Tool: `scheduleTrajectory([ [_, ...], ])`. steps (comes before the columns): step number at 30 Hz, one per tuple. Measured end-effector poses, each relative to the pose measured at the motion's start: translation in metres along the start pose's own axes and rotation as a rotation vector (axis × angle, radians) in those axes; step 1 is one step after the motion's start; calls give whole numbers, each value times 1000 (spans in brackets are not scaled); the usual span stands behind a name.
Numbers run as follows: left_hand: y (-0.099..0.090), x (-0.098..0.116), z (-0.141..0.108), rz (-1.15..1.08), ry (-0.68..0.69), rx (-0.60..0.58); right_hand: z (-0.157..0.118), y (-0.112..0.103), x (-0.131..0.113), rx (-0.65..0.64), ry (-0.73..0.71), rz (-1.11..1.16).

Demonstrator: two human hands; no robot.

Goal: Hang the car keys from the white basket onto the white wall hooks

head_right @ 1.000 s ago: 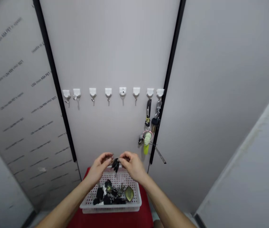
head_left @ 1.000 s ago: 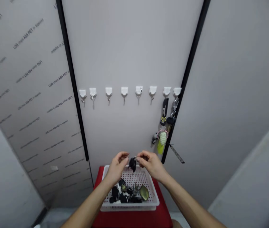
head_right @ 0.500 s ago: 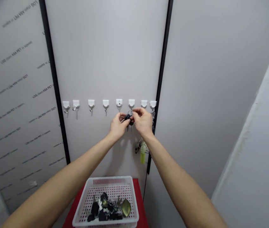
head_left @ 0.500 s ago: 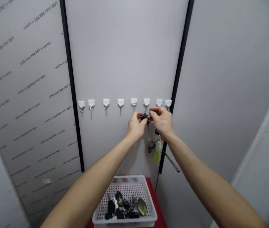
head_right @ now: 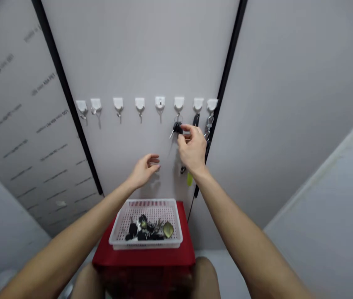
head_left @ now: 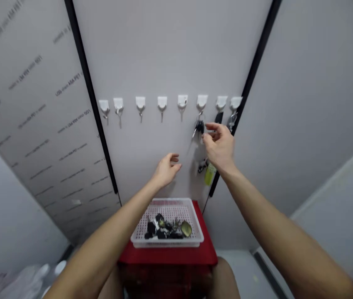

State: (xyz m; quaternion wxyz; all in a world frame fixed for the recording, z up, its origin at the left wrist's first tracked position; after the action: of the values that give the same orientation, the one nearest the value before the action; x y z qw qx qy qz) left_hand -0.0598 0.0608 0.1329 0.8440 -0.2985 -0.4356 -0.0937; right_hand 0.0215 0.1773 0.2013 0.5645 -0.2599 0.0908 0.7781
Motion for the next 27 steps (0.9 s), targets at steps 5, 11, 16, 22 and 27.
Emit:
scheduleTrajectory([
  [5, -3, -80, -74, 354, -88, -281, -121, 33, 24, -623, 97, -44],
  [11, -4, -122, -125, 724, -115, -546, -222, 74, 46, -1158, 106, -145],
  [16, 3, -123, -129, 865, -39, -617, -231, 79, 52, -1224, 134, -226],
  [22, 7, -128, -121, 921, -33, -581, -232, 74, 55, -1196, 214, -301],
  [27, 5, -132, -123, 872, -97, -515, -233, 73, 58, -1174, 236, -340],
])
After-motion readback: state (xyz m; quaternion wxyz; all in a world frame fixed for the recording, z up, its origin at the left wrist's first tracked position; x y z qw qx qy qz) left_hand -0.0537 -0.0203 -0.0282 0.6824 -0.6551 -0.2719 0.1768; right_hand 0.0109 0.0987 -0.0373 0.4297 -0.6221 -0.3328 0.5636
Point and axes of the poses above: each hand's wrist, its own z-axis towards the middle knuckle, its own y-axis out of the palm, x = y × z, the point moved 3 cm from there along z, towards the middle knuckle, and after that the axes turned 1 degree about y, right-handed, at the moved point
